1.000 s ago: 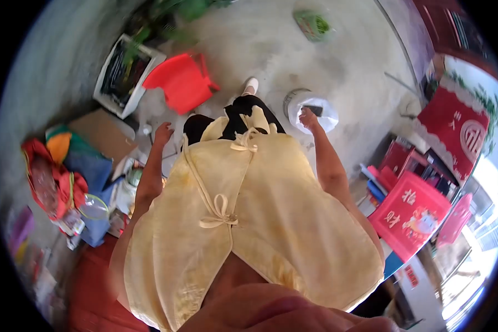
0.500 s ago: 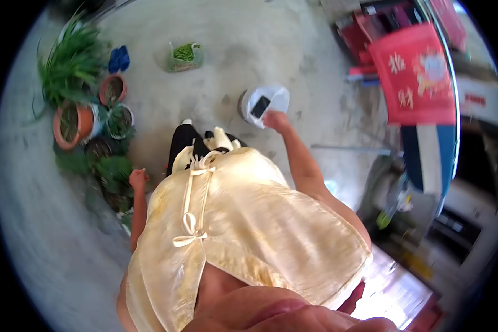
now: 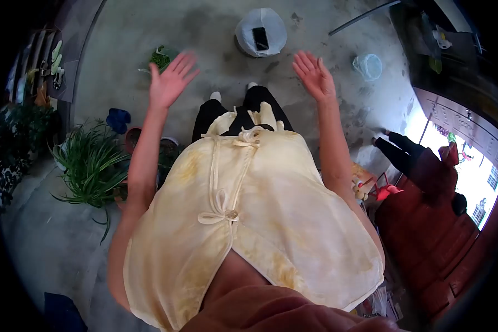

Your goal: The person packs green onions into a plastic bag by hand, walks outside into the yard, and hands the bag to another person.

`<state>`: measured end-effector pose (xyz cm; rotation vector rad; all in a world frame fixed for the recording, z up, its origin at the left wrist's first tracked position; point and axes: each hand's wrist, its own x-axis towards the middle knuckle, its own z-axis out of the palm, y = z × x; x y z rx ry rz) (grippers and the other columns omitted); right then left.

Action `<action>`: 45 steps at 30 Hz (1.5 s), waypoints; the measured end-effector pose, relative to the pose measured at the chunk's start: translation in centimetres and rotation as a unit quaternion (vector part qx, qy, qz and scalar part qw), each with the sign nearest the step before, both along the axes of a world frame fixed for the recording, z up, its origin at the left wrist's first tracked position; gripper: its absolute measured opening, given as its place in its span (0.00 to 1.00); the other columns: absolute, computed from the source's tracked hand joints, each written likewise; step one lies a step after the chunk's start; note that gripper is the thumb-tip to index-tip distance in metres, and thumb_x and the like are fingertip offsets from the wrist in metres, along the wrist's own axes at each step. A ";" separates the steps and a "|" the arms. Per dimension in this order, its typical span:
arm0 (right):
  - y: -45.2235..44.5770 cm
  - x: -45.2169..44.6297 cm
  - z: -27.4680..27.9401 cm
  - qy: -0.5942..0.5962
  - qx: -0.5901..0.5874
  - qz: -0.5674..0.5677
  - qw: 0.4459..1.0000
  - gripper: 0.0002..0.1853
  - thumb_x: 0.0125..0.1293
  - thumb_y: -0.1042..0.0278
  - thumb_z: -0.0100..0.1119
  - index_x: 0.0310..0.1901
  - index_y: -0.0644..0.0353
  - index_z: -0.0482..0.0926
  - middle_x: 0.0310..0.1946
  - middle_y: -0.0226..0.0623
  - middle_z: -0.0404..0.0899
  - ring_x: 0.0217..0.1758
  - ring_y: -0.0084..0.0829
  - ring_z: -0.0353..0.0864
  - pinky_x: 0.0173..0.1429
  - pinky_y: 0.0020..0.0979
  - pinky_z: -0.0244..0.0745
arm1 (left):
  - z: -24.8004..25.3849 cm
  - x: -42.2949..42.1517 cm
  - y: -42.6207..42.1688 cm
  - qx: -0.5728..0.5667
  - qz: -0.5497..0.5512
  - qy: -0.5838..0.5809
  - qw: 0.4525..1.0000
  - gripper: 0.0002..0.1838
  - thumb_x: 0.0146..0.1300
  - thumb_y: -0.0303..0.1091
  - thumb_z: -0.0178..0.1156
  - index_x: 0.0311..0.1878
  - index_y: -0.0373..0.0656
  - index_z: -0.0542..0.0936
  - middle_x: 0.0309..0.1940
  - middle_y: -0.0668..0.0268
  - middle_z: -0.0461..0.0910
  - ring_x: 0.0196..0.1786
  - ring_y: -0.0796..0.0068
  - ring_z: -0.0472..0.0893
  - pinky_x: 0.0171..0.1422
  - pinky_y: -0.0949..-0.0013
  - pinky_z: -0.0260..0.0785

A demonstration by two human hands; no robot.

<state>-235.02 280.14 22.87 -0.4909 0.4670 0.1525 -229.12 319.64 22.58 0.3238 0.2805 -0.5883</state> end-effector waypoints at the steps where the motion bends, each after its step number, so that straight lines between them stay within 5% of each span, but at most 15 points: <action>1: -1.8 -1.9 -1.8 0.026 -0.001 -0.050 0.998 0.16 0.62 0.60 0.51 0.43 0.65 0.70 0.48 0.47 0.70 0.58 0.42 0.65 0.65 0.43 0.57 | 1.6 1.6 -3.1 -0.036 -0.035 -0.014 0.999 0.48 0.56 0.68 0.24 0.62 0.29 0.52 0.65 0.49 0.48 0.69 0.54 0.46 0.70 0.48 0.38; 2: -3.2 -4.5 -3.8 0.050 -0.004 -0.101 0.994 0.08 0.60 0.66 0.54 0.36 0.61 0.74 0.40 0.41 0.77 0.52 0.37 0.72 0.62 0.41 0.62 | 2.5 2.1 -5.8 -0.073 -0.072 -0.029 0.994 0.47 0.57 0.68 0.23 0.62 0.29 0.52 0.65 0.48 0.47 0.69 0.53 0.45 0.70 0.48 0.38; 4: -6.1 -9.3 -4.4 0.088 -0.039 -0.157 0.983 0.07 0.61 0.67 0.53 0.26 0.56 0.73 0.24 0.29 0.77 0.39 0.28 0.77 0.55 0.37 0.69 | 3.3 2.7 -12.2 -0.126 -0.127 -0.022 0.984 0.47 0.57 0.68 0.25 0.62 0.28 0.52 0.65 0.47 0.48 0.68 0.50 0.46 0.70 0.47 0.37; 10: -13.5 -20.2 -6.8 0.060 0.015 -0.332 0.941 0.10 0.63 0.63 0.51 0.25 0.54 0.71 0.18 0.26 0.70 0.28 0.25 0.72 0.46 0.34 0.72 | 2.0 1.6 -28.3 -0.122 -0.214 0.122 0.961 0.39 0.61 0.61 0.37 0.54 0.28 0.64 0.59 0.47 0.60 0.65 0.49 0.55 0.69 0.48 0.45; 14: -20.0 -26.2 -8.7 0.108 0.057 -0.455 0.882 0.15 0.65 0.60 0.47 0.21 0.54 0.65 0.15 0.25 0.61 0.25 0.25 0.67 0.39 0.33 0.71 | -5.3 1.9 -35.8 0.082 -0.267 0.180 0.943 0.22 0.62 0.48 0.48 0.44 0.34 0.71 0.43 0.55 0.75 0.48 0.59 0.73 0.52 0.58 0.68; 19: -32.2 -34.4 -9.5 0.066 0.045 -0.540 0.838 0.14 0.65 0.58 0.47 0.23 0.53 0.65 0.13 0.24 0.58 0.23 0.25 0.66 0.39 0.33 0.71 | -8.5 0.4 -47.7 0.218 -0.294 0.191 0.911 0.15 0.62 0.41 0.47 0.39 0.38 0.72 0.35 0.61 0.76 0.38 0.66 0.74 0.41 0.63 0.70; 26: -49.2 -37.7 -7.8 0.064 -0.015 -0.572 0.818 0.04 0.60 0.67 0.52 0.30 0.56 0.70 0.19 0.27 0.65 0.28 0.26 0.69 0.41 0.32 0.71 | -5.1 -2.8 -64.3 0.194 -0.350 0.135 0.907 0.11 0.60 0.35 0.51 0.37 0.37 0.74 0.34 0.60 0.77 0.36 0.65 0.75 0.40 0.65 0.70; 35: -67.2 -39.4 -10.4 0.099 -0.103 -0.546 0.826 0.06 0.59 0.70 0.52 0.38 0.57 0.73 0.27 0.29 0.72 0.33 0.26 0.73 0.41 0.31 0.72 | -11.3 -0.1 -88.5 0.241 -0.388 0.157 0.876 0.09 0.60 0.34 0.51 0.34 0.38 0.75 0.31 0.61 0.77 0.34 0.66 0.75 0.38 0.66 0.69; 38: -70.4 -43.3 -11.1 0.306 -0.145 -0.529 0.778 0.06 0.60 0.70 0.51 0.40 0.56 0.72 0.27 0.28 0.72 0.32 0.26 0.73 0.40 0.30 0.72 | -11.5 0.0 -98.6 0.237 -0.407 0.175 0.865 0.09 0.60 0.35 0.51 0.33 0.38 0.75 0.30 0.61 0.77 0.33 0.67 0.75 0.38 0.67 0.69; 45: -78.3 -46.6 -17.8 0.447 -0.102 -0.454 0.764 0.03 0.59 0.67 0.52 0.33 0.54 0.72 0.22 0.26 0.73 0.25 0.25 0.75 0.31 0.28 0.72 | -7.9 2.5 -113.0 0.203 -0.416 0.100 0.881 0.08 0.60 0.34 0.51 0.33 0.39 0.75 0.29 0.63 0.77 0.33 0.68 0.75 0.37 0.67 0.70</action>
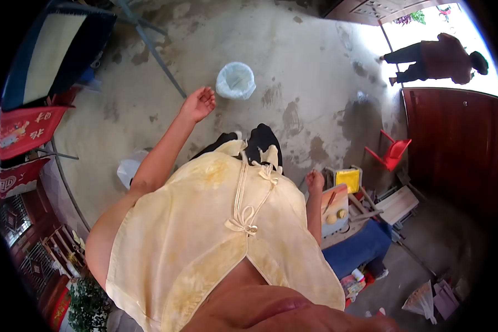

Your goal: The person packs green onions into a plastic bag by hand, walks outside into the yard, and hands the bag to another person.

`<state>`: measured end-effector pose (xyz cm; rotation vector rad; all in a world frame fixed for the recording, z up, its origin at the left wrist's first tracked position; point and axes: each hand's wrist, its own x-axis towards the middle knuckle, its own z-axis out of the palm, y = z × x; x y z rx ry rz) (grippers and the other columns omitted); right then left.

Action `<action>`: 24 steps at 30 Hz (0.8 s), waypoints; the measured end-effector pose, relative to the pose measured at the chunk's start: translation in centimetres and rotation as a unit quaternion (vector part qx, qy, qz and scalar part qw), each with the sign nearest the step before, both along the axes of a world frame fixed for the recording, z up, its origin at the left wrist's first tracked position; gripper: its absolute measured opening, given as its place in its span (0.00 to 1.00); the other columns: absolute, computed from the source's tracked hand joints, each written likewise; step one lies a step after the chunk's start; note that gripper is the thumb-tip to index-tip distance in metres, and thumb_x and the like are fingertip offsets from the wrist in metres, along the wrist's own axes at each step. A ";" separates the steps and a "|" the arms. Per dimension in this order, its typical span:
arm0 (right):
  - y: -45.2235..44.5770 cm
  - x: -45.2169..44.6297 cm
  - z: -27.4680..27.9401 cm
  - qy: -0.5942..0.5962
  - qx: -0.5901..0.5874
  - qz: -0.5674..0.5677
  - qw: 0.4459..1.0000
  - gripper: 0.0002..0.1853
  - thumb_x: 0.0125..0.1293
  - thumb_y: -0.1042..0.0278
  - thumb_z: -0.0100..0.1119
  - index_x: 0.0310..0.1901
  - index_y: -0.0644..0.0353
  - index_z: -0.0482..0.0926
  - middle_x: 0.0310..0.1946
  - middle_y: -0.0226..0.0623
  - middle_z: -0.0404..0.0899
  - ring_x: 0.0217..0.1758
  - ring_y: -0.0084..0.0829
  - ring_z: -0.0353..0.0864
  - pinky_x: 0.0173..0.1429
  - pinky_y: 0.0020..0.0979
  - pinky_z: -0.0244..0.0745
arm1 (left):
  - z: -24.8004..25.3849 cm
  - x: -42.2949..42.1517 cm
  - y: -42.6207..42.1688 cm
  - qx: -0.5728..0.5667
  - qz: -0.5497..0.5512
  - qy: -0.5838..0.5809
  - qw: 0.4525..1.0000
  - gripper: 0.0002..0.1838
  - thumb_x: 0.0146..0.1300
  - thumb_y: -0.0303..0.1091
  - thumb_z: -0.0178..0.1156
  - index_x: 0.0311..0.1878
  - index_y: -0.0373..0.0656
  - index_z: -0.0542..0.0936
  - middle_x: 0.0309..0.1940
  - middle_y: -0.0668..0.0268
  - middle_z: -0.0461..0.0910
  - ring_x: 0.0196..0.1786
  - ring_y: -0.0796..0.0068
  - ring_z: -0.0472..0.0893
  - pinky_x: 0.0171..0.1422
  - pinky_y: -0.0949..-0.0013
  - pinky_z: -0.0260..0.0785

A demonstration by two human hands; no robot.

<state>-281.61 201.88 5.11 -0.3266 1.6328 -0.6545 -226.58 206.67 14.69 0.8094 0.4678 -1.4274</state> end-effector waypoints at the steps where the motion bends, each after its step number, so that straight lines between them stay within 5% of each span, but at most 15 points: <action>1: -1.7 -0.2 -1.8 0.006 0.021 0.037 0.999 0.04 0.58 0.67 0.52 0.33 0.55 0.72 0.23 0.28 0.74 0.24 0.25 0.75 0.27 0.28 0.72 | -0.5 0.6 -1.7 0.010 0.027 0.003 1.000 0.08 0.59 0.34 0.51 0.33 0.39 0.75 0.29 0.63 0.77 0.33 0.68 0.75 0.37 0.67 0.69; 11: -31.5 6.0 -8.5 0.028 0.049 0.301 0.952 0.08 0.58 0.65 0.49 0.34 0.60 0.72 0.20 0.35 0.74 0.17 0.27 0.73 0.18 0.27 0.70 | 0.0 2.7 -14.1 0.054 0.210 0.013 0.976 0.07 0.59 0.33 0.51 0.32 0.39 0.75 0.27 0.63 0.77 0.30 0.68 0.74 0.34 0.67 0.68; 14: -43.2 10.8 -7.1 0.095 -0.011 0.375 0.922 0.11 0.58 0.63 0.49 0.40 0.58 0.72 0.27 0.36 0.76 0.25 0.28 0.76 0.26 0.29 0.74 | 1.4 2.8 -18.4 0.022 0.205 -0.039 0.978 0.07 0.59 0.32 0.50 0.33 0.39 0.74 0.27 0.63 0.77 0.30 0.66 0.74 0.35 0.66 0.68; 15: -48.1 11.1 -9.1 0.126 -0.024 0.514 0.848 0.13 0.58 0.61 0.49 0.41 0.59 0.72 0.28 0.37 0.76 0.27 0.28 0.76 0.29 0.28 0.74 | 1.5 3.0 -19.4 0.025 0.228 -0.037 0.973 0.07 0.59 0.32 0.50 0.34 0.39 0.74 0.28 0.63 0.76 0.31 0.66 0.74 0.35 0.66 0.68; 16: -49.5 13.4 -5.9 0.094 -0.099 0.430 0.893 0.13 0.59 0.59 0.46 0.33 0.61 0.74 0.23 0.36 0.76 0.20 0.25 0.73 0.24 0.24 0.70 | 1.6 2.8 -20.1 0.034 0.247 -0.032 0.968 0.07 0.60 0.32 0.49 0.34 0.38 0.74 0.28 0.62 0.76 0.31 0.66 0.74 0.36 0.65 0.68; 19: -54.3 19.1 0.0 0.039 -0.116 0.393 0.912 0.14 0.60 0.63 0.49 0.44 0.63 0.72 0.31 0.37 0.76 0.32 0.28 0.77 0.34 0.27 0.74 | 1.9 1.8 -21.9 0.044 0.258 -0.009 0.965 0.08 0.60 0.32 0.50 0.34 0.37 0.74 0.29 0.61 0.76 0.32 0.67 0.74 0.37 0.66 0.67; 24: -55.4 20.6 -1.0 0.018 -0.058 0.413 0.909 0.14 0.60 0.66 0.48 0.46 0.61 0.71 0.32 0.38 0.76 0.34 0.30 0.77 0.38 0.30 0.75 | 0.8 0.5 -23.5 0.097 0.281 0.040 0.954 0.08 0.60 0.32 0.51 0.34 0.36 0.74 0.29 0.62 0.76 0.32 0.68 0.73 0.37 0.67 0.67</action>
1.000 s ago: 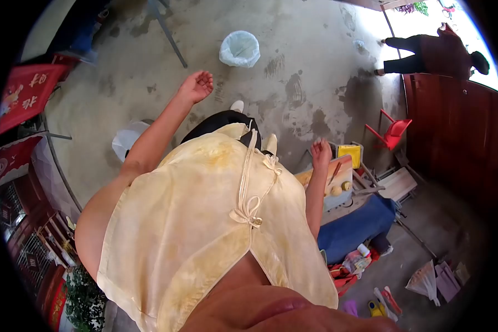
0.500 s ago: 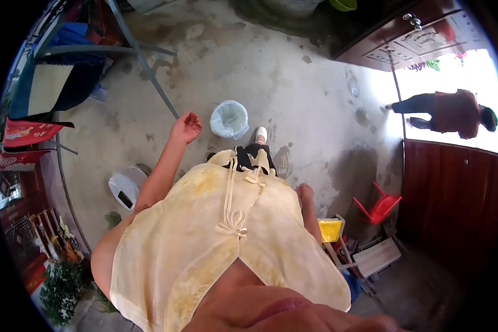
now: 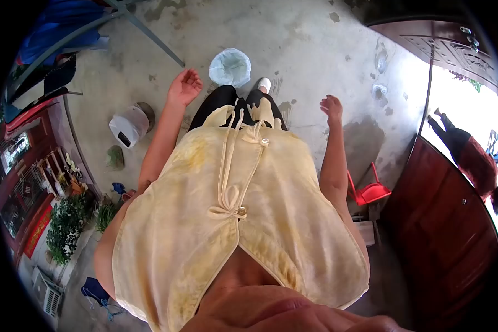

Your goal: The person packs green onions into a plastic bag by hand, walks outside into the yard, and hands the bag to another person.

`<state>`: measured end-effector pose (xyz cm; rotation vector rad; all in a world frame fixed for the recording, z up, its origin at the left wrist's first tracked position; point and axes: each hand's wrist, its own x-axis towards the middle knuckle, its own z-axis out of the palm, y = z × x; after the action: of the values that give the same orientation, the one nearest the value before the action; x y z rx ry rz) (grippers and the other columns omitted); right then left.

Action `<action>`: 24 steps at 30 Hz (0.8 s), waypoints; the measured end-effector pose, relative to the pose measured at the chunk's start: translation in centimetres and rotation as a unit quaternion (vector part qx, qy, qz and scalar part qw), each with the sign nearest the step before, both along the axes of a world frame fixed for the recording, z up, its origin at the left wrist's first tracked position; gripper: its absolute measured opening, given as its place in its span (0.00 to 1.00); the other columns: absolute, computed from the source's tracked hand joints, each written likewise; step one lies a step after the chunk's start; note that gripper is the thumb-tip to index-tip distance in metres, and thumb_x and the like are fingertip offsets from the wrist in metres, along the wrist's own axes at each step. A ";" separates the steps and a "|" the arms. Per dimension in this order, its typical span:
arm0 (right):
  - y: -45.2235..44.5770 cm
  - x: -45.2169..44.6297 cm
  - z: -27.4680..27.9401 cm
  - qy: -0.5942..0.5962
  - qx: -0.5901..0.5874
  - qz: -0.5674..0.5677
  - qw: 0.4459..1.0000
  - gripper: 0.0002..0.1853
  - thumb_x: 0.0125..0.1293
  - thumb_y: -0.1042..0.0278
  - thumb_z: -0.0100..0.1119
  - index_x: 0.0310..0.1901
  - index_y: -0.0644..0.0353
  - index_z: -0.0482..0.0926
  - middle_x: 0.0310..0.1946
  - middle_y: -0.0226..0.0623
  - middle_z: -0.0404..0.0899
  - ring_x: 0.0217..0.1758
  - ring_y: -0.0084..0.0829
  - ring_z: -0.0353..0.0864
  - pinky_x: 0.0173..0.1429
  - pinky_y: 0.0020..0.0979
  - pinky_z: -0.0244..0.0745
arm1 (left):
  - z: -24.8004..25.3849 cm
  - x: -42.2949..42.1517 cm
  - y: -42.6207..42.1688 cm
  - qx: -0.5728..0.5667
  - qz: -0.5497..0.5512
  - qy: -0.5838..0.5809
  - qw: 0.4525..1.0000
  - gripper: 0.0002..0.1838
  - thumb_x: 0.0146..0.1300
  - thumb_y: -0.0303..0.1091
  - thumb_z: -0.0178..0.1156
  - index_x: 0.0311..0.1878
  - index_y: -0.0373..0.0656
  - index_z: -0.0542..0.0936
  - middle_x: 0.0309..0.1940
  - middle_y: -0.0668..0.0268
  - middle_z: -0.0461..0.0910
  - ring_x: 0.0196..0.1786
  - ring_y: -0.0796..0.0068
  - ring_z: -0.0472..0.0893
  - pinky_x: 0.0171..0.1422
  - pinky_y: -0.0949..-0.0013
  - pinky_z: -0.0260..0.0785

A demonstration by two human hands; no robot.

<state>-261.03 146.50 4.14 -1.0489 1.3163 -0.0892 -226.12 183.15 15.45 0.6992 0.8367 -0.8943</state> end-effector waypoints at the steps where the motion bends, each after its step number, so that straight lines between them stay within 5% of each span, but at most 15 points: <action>1: 0.4 -0.4 -1.1 0.027 0.027 0.013 0.999 0.15 0.59 0.65 0.49 0.47 0.61 0.70 0.33 0.37 0.76 0.34 0.30 0.77 0.38 0.30 0.75 | -0.2 0.2 -0.3 -0.012 0.000 -0.009 1.000 0.08 0.60 0.32 0.51 0.34 0.36 0.74 0.29 0.62 0.75 0.32 0.68 0.73 0.37 0.67 0.67; 11: 2.0 -4.6 -5.9 0.136 0.116 0.024 0.984 0.17 0.58 0.64 0.51 0.49 0.58 0.69 0.34 0.36 0.76 0.35 0.31 0.77 0.38 0.32 0.74 | 1.7 3.7 -4.0 -0.034 0.001 -0.050 0.998 0.08 0.60 0.32 0.51 0.34 0.37 0.74 0.29 0.62 0.75 0.32 0.67 0.73 0.37 0.67 0.67; 24: -6.5 9.1 -4.8 0.119 0.101 0.001 0.988 0.16 0.58 0.63 0.52 0.47 0.59 0.70 0.31 0.35 0.76 0.33 0.28 0.77 0.37 0.29 0.73 | -4.3 16.6 -19.1 -0.089 -0.080 0.004 0.993 0.08 0.59 0.33 0.53 0.33 0.37 0.75 0.28 0.61 0.76 0.32 0.67 0.74 0.37 0.67 0.68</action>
<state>-251.95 140.04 -0.70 -0.9069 1.5056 0.1747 -209.54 164.07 11.11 0.6127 0.7046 -1.1019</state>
